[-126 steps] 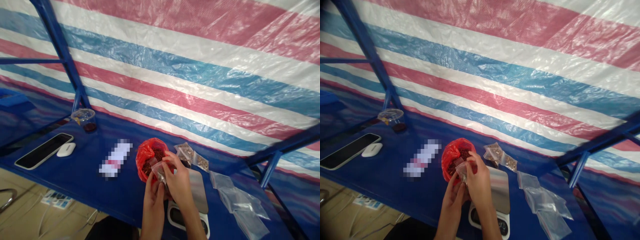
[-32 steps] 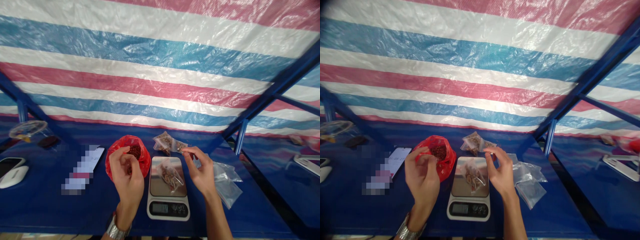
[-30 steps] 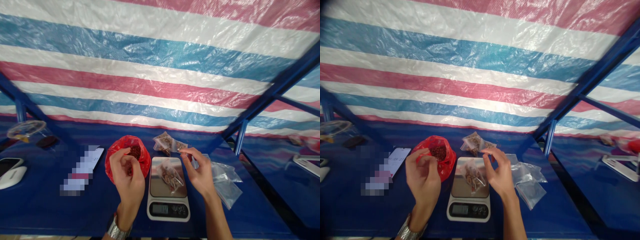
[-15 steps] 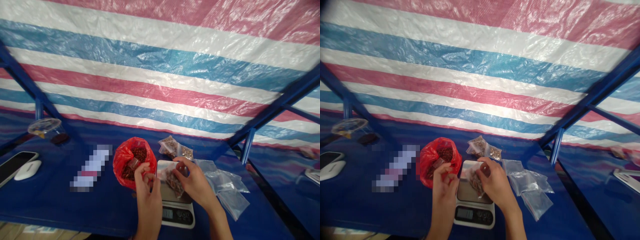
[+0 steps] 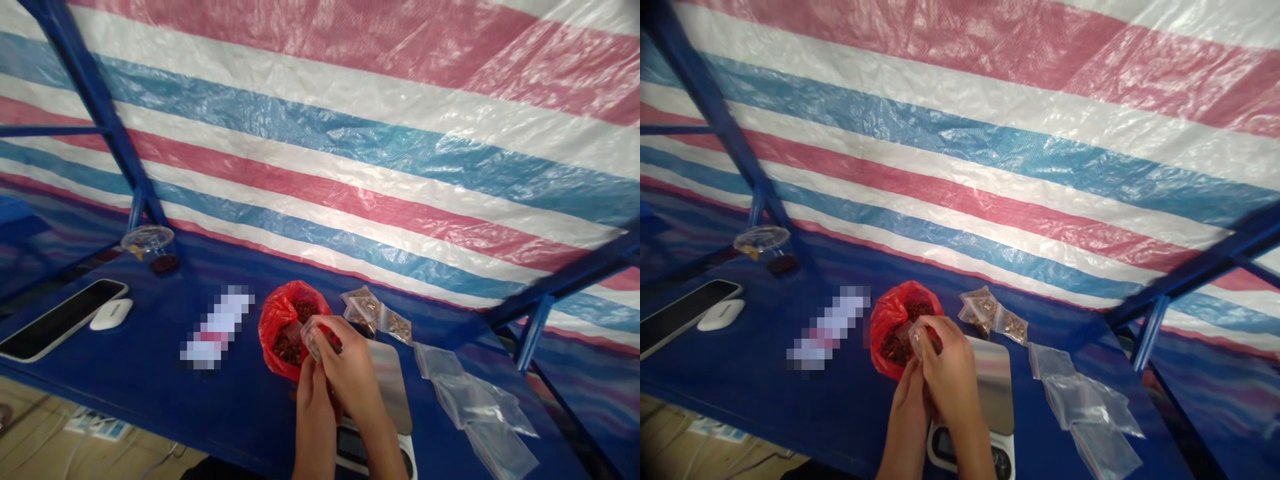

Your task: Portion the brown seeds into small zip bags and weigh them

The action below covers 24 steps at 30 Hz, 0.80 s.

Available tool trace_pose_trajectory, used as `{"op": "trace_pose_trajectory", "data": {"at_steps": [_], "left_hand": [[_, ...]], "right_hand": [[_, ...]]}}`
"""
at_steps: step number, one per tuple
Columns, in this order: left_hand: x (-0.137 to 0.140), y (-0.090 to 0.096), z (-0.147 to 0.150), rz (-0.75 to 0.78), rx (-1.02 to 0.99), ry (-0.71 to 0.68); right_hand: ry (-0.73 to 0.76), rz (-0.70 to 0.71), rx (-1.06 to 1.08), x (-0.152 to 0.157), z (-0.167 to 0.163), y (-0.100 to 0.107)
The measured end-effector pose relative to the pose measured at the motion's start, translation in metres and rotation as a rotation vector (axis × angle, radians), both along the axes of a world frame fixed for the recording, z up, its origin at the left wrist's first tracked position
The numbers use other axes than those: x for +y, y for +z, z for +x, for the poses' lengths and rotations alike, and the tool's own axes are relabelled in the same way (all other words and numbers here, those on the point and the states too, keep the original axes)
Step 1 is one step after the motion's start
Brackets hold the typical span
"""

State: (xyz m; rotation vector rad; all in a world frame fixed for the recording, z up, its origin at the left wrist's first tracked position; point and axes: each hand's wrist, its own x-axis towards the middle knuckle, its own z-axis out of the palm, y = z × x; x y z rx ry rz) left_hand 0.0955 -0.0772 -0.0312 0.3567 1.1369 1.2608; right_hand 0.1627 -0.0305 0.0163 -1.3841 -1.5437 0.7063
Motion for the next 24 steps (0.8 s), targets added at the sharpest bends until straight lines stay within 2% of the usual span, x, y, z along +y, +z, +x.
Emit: {"op": "trace_pose_trajectory", "data": {"at_steps": [5, 9, 13, 18, 24], "left_hand": [[0.0, -0.003, -0.005, -0.078, -0.189, 0.019], [0.003, -0.002, -0.007, -0.117, -0.221, -0.01], [0.008, -0.002, -0.01, -0.064, -0.202, -0.037], [0.009, 0.006, -0.017, 0.144, 0.108, -0.033], [0.004, 0.021, -0.027, 0.485, 0.665, -0.255]], "right_hand": [[0.017, -0.056, -0.069, 0.005, -0.005, -0.004], [0.01, -0.08, -0.083, 0.005, -0.005, -0.005], [-0.018, -0.061, -0.041, 0.005, -0.004, -0.005], [-0.06, -0.079, 0.097, 0.0, 0.01, -0.001], [-0.059, -0.059, 0.367, -0.01, 0.047, 0.002]]}}
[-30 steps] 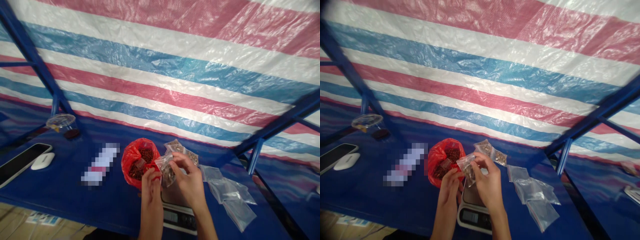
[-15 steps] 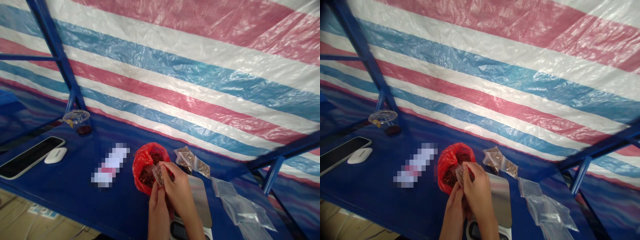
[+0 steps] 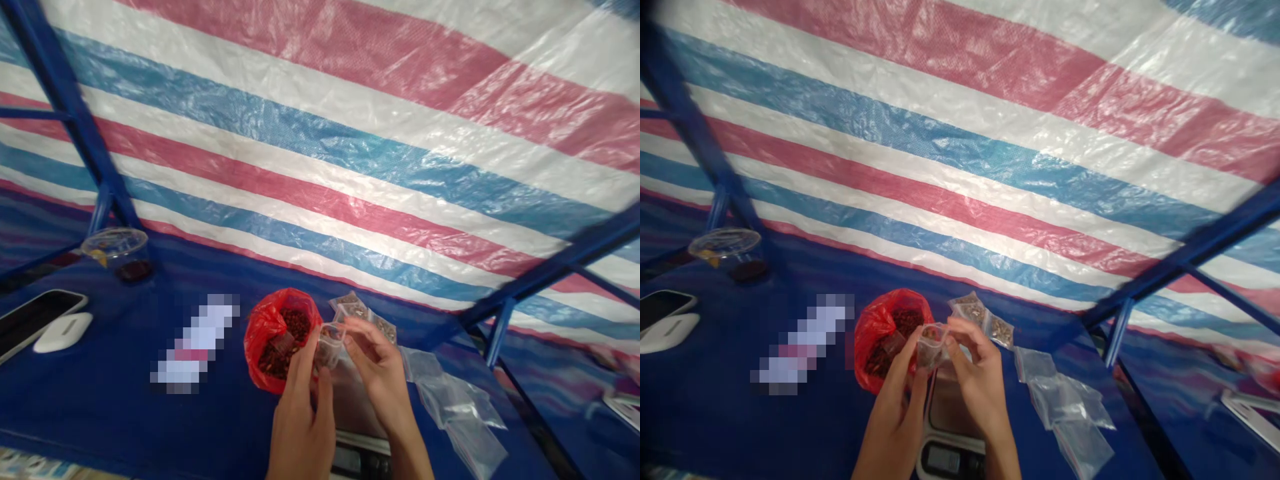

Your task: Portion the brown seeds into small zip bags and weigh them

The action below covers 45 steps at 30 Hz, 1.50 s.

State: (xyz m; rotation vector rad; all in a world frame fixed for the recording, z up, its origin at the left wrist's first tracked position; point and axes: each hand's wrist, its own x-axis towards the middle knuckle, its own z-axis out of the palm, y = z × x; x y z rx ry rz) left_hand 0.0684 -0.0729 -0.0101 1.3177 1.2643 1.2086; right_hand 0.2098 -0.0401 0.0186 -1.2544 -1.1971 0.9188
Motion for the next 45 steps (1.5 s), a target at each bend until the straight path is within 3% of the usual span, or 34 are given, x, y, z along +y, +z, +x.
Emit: {"op": "trace_pose_trajectory", "data": {"at_steps": [3, 7, 11, 15, 20, 24, 27, 36, 45], "left_hand": [[-0.002, 0.003, 0.0, 0.161, 0.18, -0.05], [-0.003, 0.004, 0.001, 0.29, 0.263, -0.02], [0.003, 0.004, 0.002, 0.244, 0.237, 0.053], [0.012, 0.002, 0.004, 0.199, 0.176, 0.107], [0.02, -0.002, 0.004, 0.174, 0.117, 0.136], [0.023, -0.002, 0.004, 0.112, 0.12, 0.104], [0.024, 0.001, 0.004, 0.139, 0.123, 0.145], [0.024, 0.006, 0.007, 0.186, 0.091, 0.123], [0.023, 0.006, 0.008, 0.165, 0.121, 0.114]], "right_hand": [[-0.016, 0.003, 0.062, -0.006, 0.023, 0.003], [-0.025, -0.022, 0.074, -0.013, 0.049, -0.001], [0.025, -0.063, -0.17, -0.012, 0.059, -0.015], [-0.117, 0.133, -0.422, -0.008, 0.063, -0.022], [-0.376, 0.248, -0.429, -0.011, 0.08, -0.018], [-0.479, 0.273, -0.439, -0.015, 0.089, -0.017], [-0.46, 0.275, -0.432, -0.016, 0.089, -0.018], [-0.197, 0.231, -0.449, -0.016, 0.077, -0.014], [-0.2, 0.073, -0.59, -0.018, 0.075, -0.014]]}}
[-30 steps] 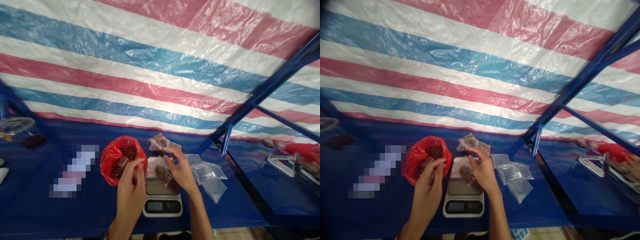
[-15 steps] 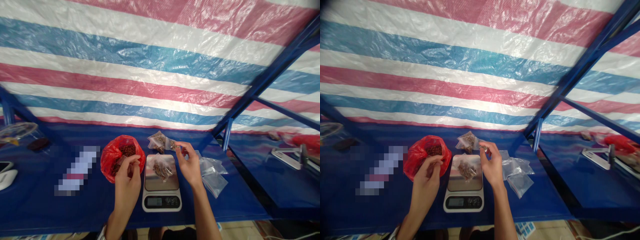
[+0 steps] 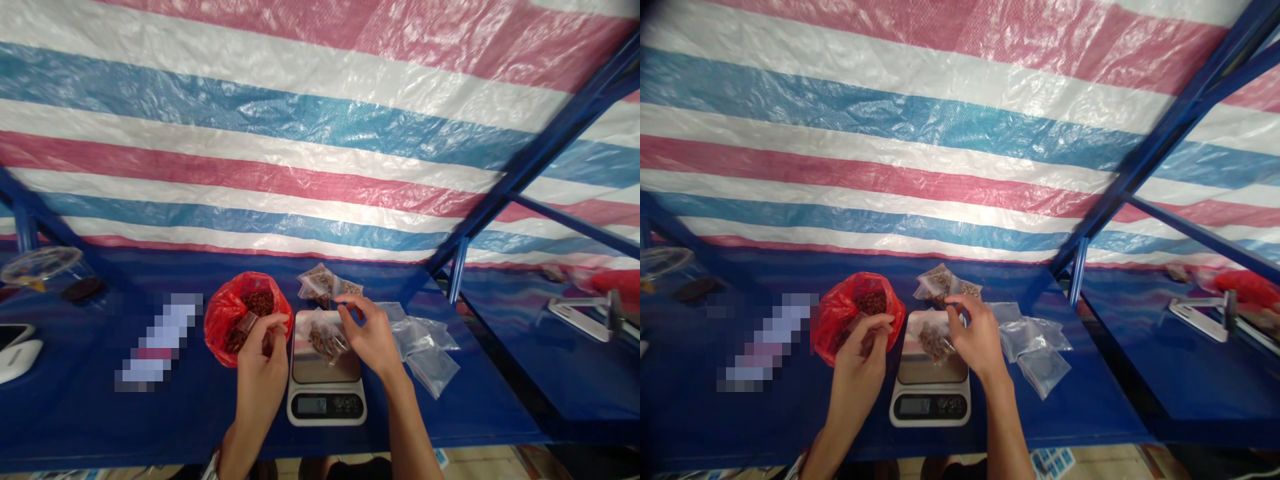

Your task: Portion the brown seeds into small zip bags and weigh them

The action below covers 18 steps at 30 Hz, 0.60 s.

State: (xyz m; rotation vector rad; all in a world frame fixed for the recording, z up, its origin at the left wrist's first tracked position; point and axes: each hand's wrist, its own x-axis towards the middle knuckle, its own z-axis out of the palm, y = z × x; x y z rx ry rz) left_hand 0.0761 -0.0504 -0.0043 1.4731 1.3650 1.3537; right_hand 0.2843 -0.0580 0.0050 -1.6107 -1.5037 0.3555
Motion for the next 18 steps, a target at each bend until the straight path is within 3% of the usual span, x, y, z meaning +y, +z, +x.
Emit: {"op": "trace_pose_trajectory", "data": {"at_steps": [7, 11, 15, 18], "left_hand": [[-0.005, -0.004, -0.002, 0.039, 0.124, 0.018], [-0.006, -0.007, -0.004, -0.021, 0.244, -0.004], [-0.008, -0.004, -0.005, -0.073, 0.271, 0.018], [-0.012, 0.001, -0.005, -0.065, 0.279, -0.004]], "right_hand": [[0.079, -0.06, -0.106, -0.001, -0.011, 0.0], [0.097, -0.092, -0.001, 0.004, -0.014, -0.01], [0.144, -0.026, 0.144, 0.008, -0.018, -0.01], [0.115, -0.002, 0.074, 0.009, -0.021, -0.008]]}}
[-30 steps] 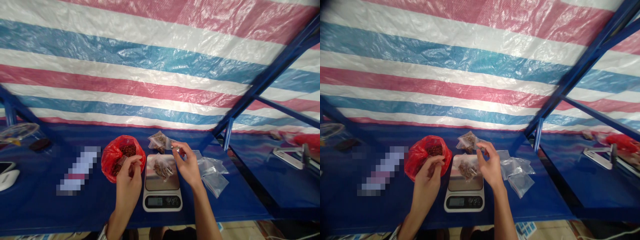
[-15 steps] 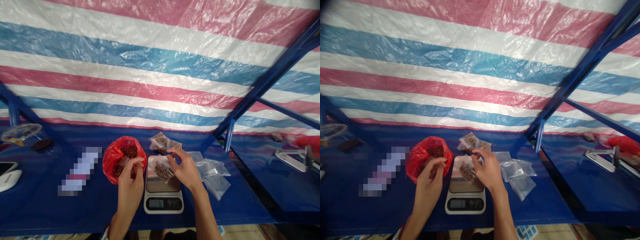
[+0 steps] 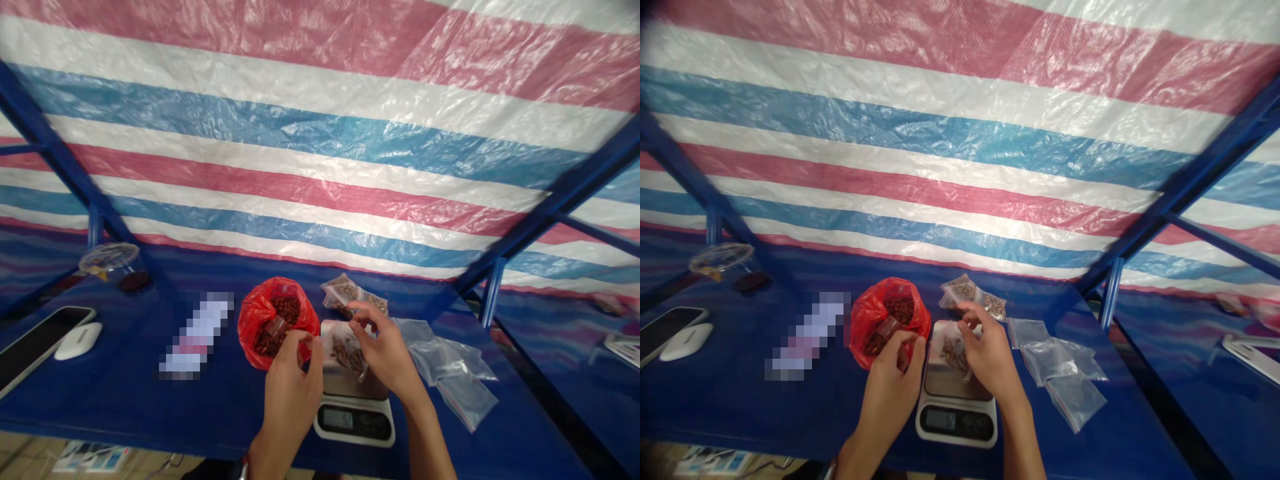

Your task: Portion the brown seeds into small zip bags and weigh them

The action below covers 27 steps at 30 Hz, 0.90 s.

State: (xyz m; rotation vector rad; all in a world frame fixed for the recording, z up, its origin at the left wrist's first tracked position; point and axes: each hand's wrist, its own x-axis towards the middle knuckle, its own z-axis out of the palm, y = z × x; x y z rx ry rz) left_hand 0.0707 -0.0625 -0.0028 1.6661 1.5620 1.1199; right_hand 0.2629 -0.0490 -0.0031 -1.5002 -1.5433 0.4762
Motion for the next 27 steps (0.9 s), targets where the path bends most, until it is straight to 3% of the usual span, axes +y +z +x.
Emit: {"op": "trace_pose_trajectory", "data": {"at_steps": [6, 14, 19, 22, 27], "left_hand": [[-0.008, 0.004, 0.001, 0.077, 0.065, -0.049], [-0.002, 0.004, -0.01, -0.065, 0.066, -0.035], [-0.001, 0.002, -0.012, -0.078, -0.004, -0.051], [-0.001, -0.001, -0.012, 0.012, -0.099, -0.109], [0.0, 0.0, -0.015, 0.014, -0.32, -0.222]], "right_hand": [[-0.007, -0.049, -0.186, 0.007, -0.006, -0.005], [0.033, -0.086, -0.178, 0.009, -0.008, -0.009], [0.052, -0.091, 0.066, 0.01, -0.011, -0.003], [0.086, -0.052, 0.225, 0.007, -0.017, 0.008], [0.206, -0.108, 0.52, 0.003, -0.05, 0.025]]}}
